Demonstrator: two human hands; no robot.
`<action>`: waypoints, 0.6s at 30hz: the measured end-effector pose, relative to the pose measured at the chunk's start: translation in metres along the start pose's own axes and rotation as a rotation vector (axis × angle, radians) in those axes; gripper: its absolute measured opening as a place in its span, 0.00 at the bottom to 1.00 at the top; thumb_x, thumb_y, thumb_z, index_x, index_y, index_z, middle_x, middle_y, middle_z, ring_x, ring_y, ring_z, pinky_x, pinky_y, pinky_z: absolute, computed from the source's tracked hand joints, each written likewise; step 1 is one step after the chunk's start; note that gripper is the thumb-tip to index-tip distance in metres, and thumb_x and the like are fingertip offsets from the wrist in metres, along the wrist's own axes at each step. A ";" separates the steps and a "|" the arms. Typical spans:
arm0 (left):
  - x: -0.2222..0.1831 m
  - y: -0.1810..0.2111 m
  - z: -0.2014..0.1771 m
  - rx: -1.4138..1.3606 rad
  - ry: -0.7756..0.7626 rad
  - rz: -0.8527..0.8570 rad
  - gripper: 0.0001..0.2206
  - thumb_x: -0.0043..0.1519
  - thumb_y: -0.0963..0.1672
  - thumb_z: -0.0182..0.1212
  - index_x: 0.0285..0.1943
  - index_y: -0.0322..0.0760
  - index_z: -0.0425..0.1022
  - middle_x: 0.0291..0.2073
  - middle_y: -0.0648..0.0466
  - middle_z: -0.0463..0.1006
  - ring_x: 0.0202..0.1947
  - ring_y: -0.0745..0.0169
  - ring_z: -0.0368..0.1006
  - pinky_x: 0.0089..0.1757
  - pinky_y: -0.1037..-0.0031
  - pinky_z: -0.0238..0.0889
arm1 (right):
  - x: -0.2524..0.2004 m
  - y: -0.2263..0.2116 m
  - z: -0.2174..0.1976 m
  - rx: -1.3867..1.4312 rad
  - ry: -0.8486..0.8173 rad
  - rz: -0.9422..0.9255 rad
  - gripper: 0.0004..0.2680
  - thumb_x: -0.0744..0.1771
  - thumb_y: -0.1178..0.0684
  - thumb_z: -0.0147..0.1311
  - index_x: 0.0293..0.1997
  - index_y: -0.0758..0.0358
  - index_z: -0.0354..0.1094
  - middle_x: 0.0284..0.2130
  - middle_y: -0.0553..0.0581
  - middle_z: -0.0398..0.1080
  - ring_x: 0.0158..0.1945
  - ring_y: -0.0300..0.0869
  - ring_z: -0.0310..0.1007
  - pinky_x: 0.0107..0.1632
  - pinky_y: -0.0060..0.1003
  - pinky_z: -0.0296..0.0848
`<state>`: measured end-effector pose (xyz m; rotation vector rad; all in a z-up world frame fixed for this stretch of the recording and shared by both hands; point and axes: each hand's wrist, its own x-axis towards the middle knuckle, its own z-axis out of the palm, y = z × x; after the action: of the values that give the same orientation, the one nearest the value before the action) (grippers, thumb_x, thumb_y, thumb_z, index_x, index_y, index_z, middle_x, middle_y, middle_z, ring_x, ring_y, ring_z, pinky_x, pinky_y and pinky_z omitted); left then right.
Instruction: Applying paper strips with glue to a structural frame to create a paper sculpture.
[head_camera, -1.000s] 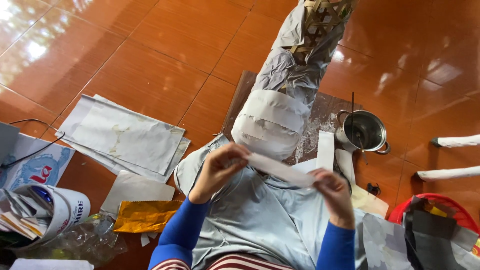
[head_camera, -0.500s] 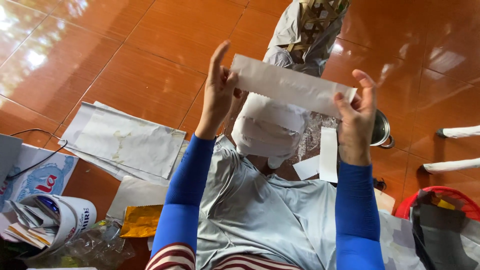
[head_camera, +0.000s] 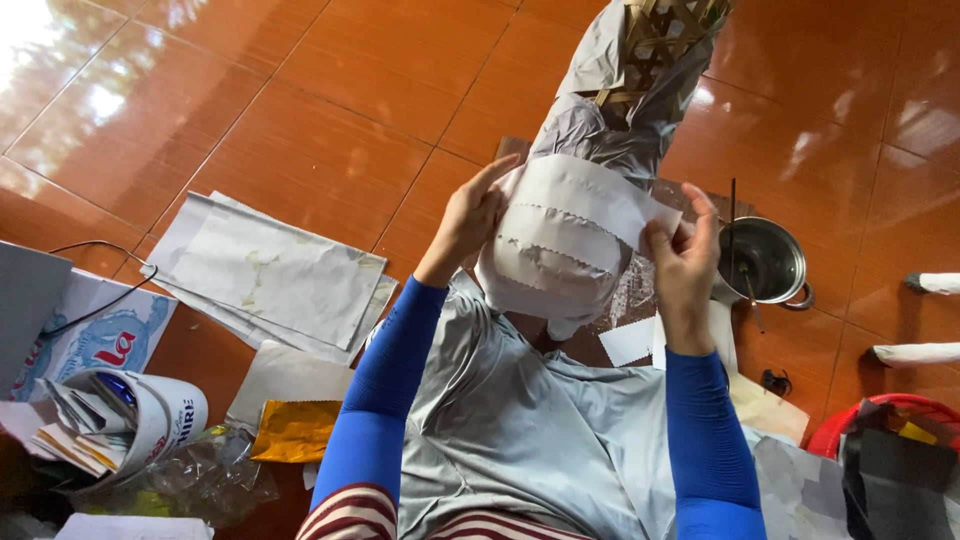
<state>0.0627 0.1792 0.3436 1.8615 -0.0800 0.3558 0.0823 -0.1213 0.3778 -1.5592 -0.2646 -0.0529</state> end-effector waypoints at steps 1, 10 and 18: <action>0.000 0.002 0.001 0.002 0.002 0.003 0.22 0.69 0.36 0.47 0.73 0.39 0.69 0.47 0.45 0.76 0.44 0.57 0.70 0.45 0.67 0.67 | 0.001 0.009 0.000 0.002 -0.001 -0.004 0.23 0.71 0.54 0.56 0.74 0.61 0.49 0.44 0.54 0.75 0.45 0.34 0.75 0.48 0.27 0.76; -0.006 -0.008 0.009 0.006 0.019 0.077 0.20 0.71 0.37 0.46 0.72 0.37 0.67 0.66 0.44 0.74 0.65 0.49 0.72 0.61 0.65 0.65 | -0.002 0.020 0.012 0.181 0.014 0.044 0.24 0.71 0.49 0.58 0.74 0.62 0.49 0.43 0.51 0.75 0.43 0.32 0.72 0.46 0.26 0.72; -0.007 -0.005 0.009 -0.279 0.074 -0.105 0.18 0.71 0.38 0.50 0.69 0.39 0.70 0.32 0.59 0.67 0.31 0.72 0.61 0.34 0.77 0.63 | -0.009 0.033 0.016 0.214 0.058 -0.121 0.19 0.72 0.51 0.59 0.68 0.57 0.52 0.38 0.50 0.71 0.41 0.32 0.68 0.43 0.25 0.67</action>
<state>0.0597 0.1712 0.3344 1.5685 0.0176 0.3227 0.0782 -0.1058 0.3440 -1.3257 -0.3085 -0.1592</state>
